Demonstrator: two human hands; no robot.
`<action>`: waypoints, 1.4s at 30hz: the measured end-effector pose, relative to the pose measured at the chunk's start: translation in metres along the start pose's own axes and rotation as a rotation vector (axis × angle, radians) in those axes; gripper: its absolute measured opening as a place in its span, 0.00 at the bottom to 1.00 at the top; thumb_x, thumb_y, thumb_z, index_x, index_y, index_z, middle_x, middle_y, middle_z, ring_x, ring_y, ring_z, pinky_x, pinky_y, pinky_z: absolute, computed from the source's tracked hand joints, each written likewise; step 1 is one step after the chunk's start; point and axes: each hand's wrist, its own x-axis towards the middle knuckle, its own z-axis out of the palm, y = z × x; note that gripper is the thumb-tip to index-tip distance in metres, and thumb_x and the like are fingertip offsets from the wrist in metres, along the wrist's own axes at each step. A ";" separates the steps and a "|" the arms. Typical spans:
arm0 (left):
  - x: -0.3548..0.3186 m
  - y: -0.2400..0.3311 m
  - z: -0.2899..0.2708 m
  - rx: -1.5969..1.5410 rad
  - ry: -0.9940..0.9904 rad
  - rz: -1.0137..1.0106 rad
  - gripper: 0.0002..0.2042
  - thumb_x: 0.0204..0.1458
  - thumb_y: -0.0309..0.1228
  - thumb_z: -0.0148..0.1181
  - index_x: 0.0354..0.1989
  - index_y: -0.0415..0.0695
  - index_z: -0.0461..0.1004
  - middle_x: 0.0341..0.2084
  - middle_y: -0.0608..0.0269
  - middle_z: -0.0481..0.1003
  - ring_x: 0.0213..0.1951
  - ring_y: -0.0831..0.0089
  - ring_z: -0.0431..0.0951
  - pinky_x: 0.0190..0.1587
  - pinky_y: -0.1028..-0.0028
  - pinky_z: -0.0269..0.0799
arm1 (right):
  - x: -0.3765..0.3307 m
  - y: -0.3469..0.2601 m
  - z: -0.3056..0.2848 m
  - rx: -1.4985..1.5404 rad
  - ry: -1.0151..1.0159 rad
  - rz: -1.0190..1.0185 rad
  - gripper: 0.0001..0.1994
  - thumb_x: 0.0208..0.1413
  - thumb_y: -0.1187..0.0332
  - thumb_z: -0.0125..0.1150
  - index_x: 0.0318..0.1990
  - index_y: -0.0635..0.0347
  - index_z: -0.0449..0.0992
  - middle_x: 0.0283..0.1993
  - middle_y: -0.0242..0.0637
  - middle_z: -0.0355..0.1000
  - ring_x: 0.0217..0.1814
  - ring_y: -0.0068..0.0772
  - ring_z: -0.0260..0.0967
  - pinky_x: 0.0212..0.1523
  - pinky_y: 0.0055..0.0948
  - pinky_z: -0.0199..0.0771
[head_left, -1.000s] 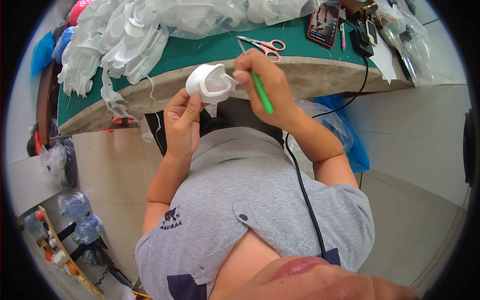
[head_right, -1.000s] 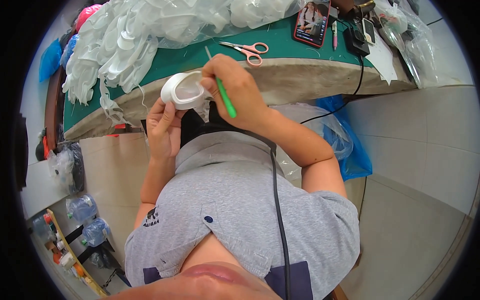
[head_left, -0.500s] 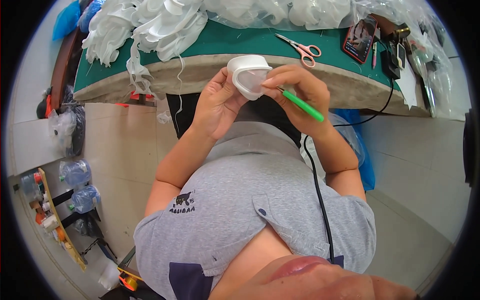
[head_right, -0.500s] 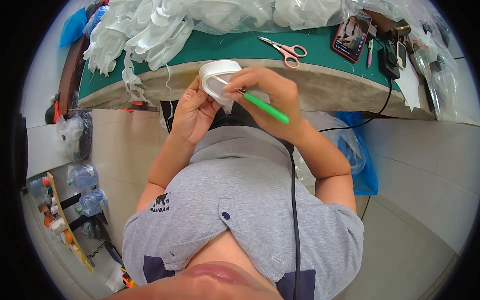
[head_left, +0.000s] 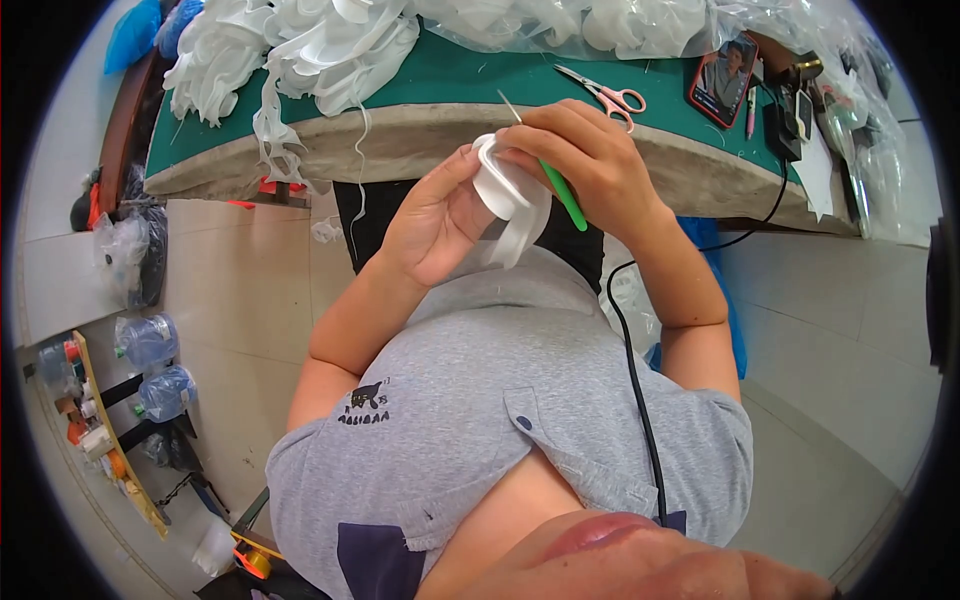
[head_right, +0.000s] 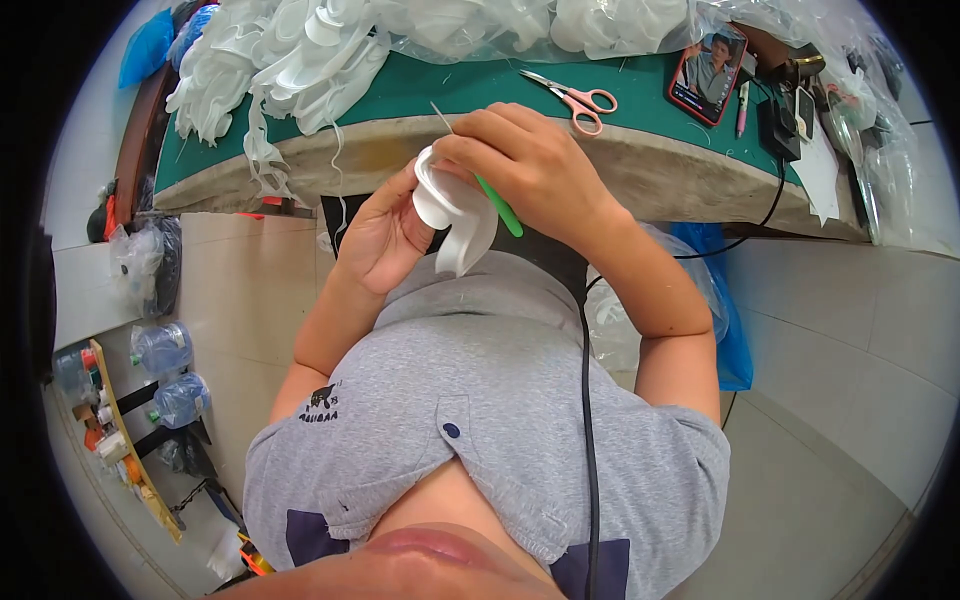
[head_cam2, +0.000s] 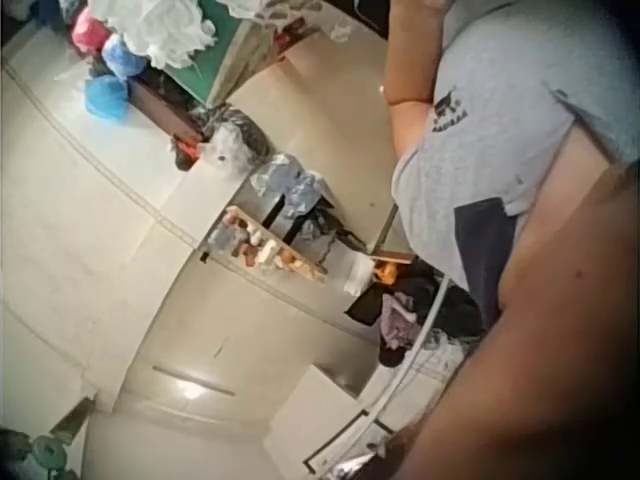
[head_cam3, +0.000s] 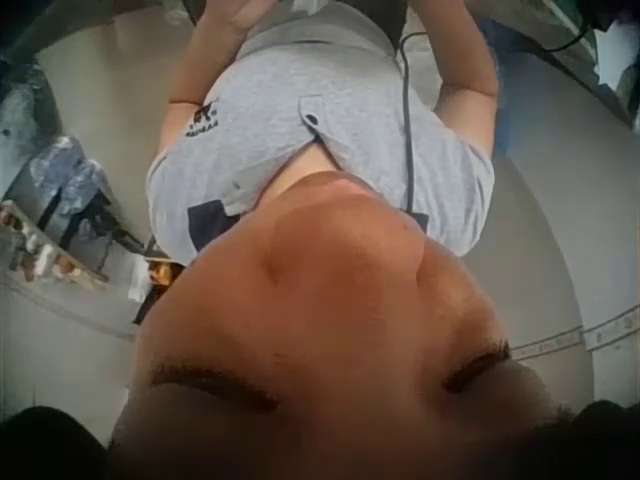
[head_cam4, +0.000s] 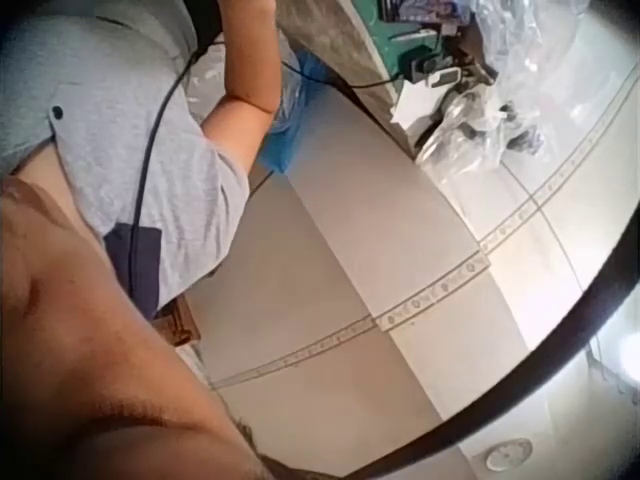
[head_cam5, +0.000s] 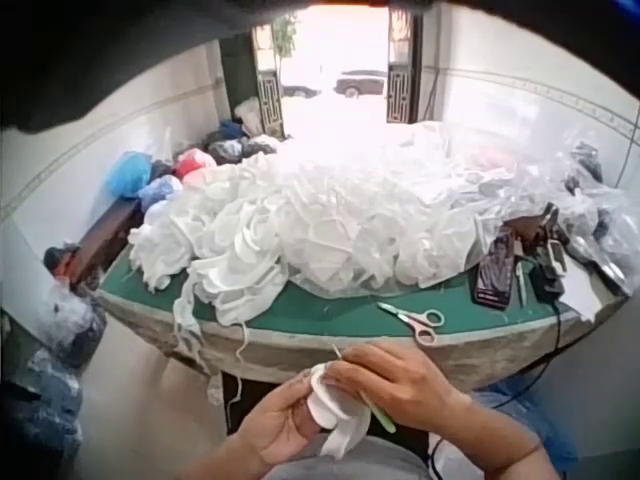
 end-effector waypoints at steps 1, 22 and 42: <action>0.000 0.000 -0.001 -0.001 -0.001 -0.001 0.13 0.60 0.31 0.47 0.52 0.39 0.64 0.47 0.61 0.71 0.51 0.72 0.72 0.56 0.70 0.69 | 0.001 0.001 0.000 -0.001 -0.001 0.000 0.14 0.38 0.75 0.67 0.37 0.61 0.77 0.34 0.38 0.72 0.31 0.35 0.70 0.29 0.28 0.71; 0.000 -0.006 -0.008 0.080 -0.136 0.089 0.18 0.61 0.33 0.46 0.57 0.39 0.59 0.54 0.59 0.66 0.55 0.70 0.69 0.59 0.67 0.66 | -0.007 -0.012 -0.014 0.380 0.153 0.260 0.14 0.47 0.78 0.63 0.44 0.63 0.77 0.36 0.40 0.73 0.35 0.29 0.71 0.36 0.25 0.73; -0.002 -0.004 0.004 -0.012 -0.086 -0.038 0.19 0.62 0.34 0.42 0.58 0.38 0.59 0.51 0.57 0.69 0.54 0.68 0.68 0.56 0.64 0.67 | -0.002 0.005 -0.009 0.067 0.083 0.031 0.15 0.38 0.81 0.66 0.38 0.63 0.77 0.33 0.38 0.70 0.31 0.33 0.69 0.29 0.26 0.70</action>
